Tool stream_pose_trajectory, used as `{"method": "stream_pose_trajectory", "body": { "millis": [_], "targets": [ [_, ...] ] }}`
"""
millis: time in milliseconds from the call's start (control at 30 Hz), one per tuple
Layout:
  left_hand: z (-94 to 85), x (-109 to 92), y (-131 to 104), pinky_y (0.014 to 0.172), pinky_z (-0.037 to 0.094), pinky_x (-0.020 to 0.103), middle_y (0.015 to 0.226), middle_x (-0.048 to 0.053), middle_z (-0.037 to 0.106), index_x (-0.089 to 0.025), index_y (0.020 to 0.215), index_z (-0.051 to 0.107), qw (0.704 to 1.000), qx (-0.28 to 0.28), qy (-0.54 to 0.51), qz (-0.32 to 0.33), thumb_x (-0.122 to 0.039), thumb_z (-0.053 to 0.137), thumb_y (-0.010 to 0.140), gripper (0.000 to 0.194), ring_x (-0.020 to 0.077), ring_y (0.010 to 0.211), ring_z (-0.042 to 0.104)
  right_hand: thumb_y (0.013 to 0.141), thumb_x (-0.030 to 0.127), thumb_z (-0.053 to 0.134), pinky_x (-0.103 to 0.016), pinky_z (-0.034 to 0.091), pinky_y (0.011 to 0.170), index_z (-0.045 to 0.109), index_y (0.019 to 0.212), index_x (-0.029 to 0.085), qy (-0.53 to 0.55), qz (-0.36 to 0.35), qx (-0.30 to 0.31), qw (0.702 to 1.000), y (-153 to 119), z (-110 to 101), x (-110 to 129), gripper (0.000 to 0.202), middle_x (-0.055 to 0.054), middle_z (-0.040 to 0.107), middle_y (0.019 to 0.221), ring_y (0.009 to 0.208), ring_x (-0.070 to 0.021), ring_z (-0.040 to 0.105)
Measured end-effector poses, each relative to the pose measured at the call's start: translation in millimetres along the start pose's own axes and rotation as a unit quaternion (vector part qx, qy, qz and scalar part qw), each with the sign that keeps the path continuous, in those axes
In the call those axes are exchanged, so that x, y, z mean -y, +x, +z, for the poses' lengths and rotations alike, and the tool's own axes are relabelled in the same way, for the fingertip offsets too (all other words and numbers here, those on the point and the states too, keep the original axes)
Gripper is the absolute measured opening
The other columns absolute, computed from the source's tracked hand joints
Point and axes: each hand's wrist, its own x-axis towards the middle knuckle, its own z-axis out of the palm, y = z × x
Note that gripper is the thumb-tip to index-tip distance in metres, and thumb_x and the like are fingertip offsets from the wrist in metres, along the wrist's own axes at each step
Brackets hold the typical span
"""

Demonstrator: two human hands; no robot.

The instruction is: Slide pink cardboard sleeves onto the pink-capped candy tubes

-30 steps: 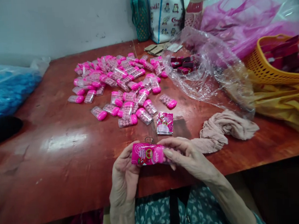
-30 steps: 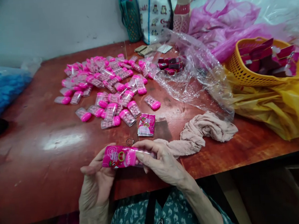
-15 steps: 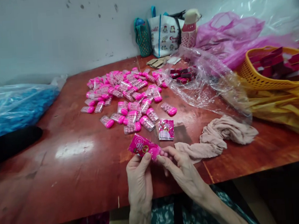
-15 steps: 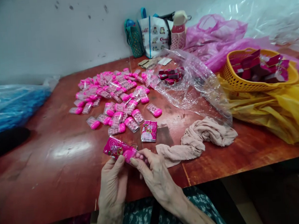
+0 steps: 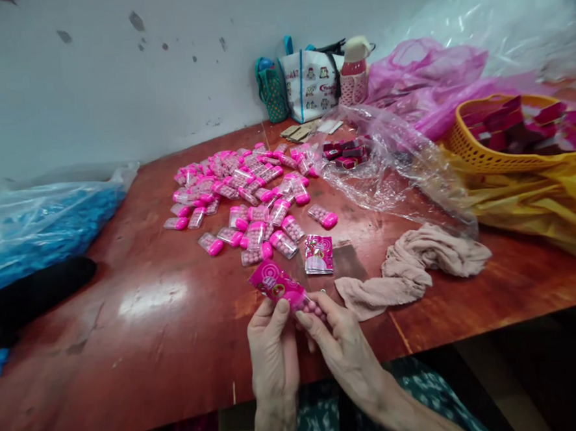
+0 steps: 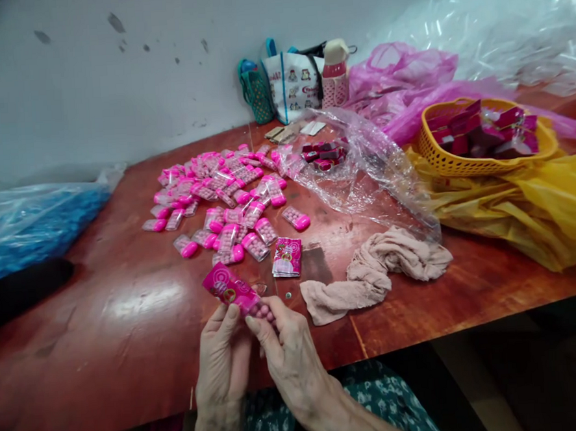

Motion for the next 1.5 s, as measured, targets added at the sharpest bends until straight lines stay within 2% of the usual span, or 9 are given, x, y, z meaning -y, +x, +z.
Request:
{"method": "stream_pose_trajectory", "body": {
  "millis": [100,400,667,867,1033,1200,1267,1367,1500],
  "targets": [
    [-1.3,-2,1,0.053,0.05,0.019,0.062,0.0,0.065,-0.014,0.071,0.066,1.0,-0.001,-0.003,0.007,-0.017,0.072,0.061,0.012,0.0077,0.05,0.057,0.087,0.037,0.044,-0.022,0.039,0.054,0.053,0.089,0.019,-0.016,-0.005,0.009,1.0,-2,-1,-1,0.02,0.0,0.052,0.069,0.06,-0.0124,0.048],
    [-7.0,5,-1,0.028,0.034,0.016,0.043,-0.005,0.047,-0.013,0.077,0.064,0.993,0.069,0.045,-0.088,-0.026,0.064,0.072,0.014,0.0052,0.031,0.038,0.089,0.04,0.039,-0.019,0.037,0.048,0.049,0.082,0.017,0.043,0.049,0.026,0.998,-1,4,-6,0.027,0.003,0.048,0.064,0.05,-0.0083,0.042],
    [-8.6,4,-3,0.042,0.043,0.018,0.049,-0.004,0.054,-0.014,0.068,0.064,0.996,0.013,0.034,-0.077,-0.021,0.067,0.068,0.007,0.0042,0.036,0.041,0.089,0.034,0.041,-0.019,0.034,0.045,0.048,0.08,0.018,-0.013,0.019,-0.01,1.0,-3,12,-14,0.02,0.003,0.047,0.061,0.048,-0.0087,0.043],
    [-6.2,4,-6,0.032,0.033,0.014,0.05,-0.004,0.051,-0.012,0.071,0.062,0.994,0.032,0.044,-0.097,-0.021,0.067,0.069,0.01,0.0047,0.038,0.043,0.088,0.037,0.043,-0.018,0.031,0.042,0.048,0.08,0.017,0.066,0.047,-0.013,0.997,-1,12,-13,0.022,0.004,0.044,0.061,0.045,-0.0062,0.038],
    [-7.1,5,-8,0.026,0.027,0.012,0.046,-0.006,0.051,-0.014,0.067,0.06,0.996,-0.028,0.077,-0.037,-0.023,0.068,0.067,0.012,0.0021,0.028,0.035,0.087,0.04,0.044,-0.017,0.032,0.043,0.048,0.079,0.017,0.118,0.067,-0.011,0.991,-1,20,-15,0.024,0.005,0.043,0.061,0.048,-0.0063,0.038],
    [-4.9,10,-11,0.026,0.023,0.01,0.045,-0.006,0.051,-0.014,0.068,0.06,0.994,-0.037,0.098,-0.039,-0.026,0.068,0.068,0.015,0.0002,0.027,0.033,0.087,0.039,0.045,-0.019,0.039,0.053,0.052,0.09,0.016,0.076,0.057,-0.042,0.995,-2,22,-19,0.023,0.001,0.049,0.071,0.058,-0.0086,0.046],
    [-4.9,11,-10,0.026,0.023,0.011,0.044,-0.007,0.05,-0.014,0.071,0.06,0.995,-0.023,0.088,-0.045,-0.027,0.066,0.07,0.014,0.0003,0.026,0.032,0.088,0.038,0.043,-0.019,0.04,0.054,0.053,0.092,0.017,0.067,0.057,-0.02,0.996,0,18,-17,0.024,0.002,0.049,0.07,0.056,-0.0083,0.046],
    [-9.0,8,-8,0.036,0.035,0.013,0.052,-0.004,0.055,-0.014,0.079,0.062,0.997,0.0,0.075,-0.025,-0.024,0.061,0.075,0.011,0.0035,0.037,0.044,0.092,0.037,0.033,-0.02,0.038,0.05,0.055,0.083,0.017,0.0,0.042,0.039,0.998,3,6,-6,0.031,0.003,0.048,0.062,0.052,-0.009,0.045],
    [-17.5,3,-8,0.06,0.045,0.018,0.075,0.001,0.064,-0.015,0.089,0.062,0.987,0.046,0.151,0.037,-0.019,0.059,0.077,0.013,0.0079,0.062,0.056,0.09,0.034,0.041,-0.025,0.039,0.069,0.057,0.087,0.017,-0.161,-0.062,-0.04,0.984,9,-13,9,0.024,-0.003,0.056,0.081,0.076,-0.0152,0.052]
  ]
}}
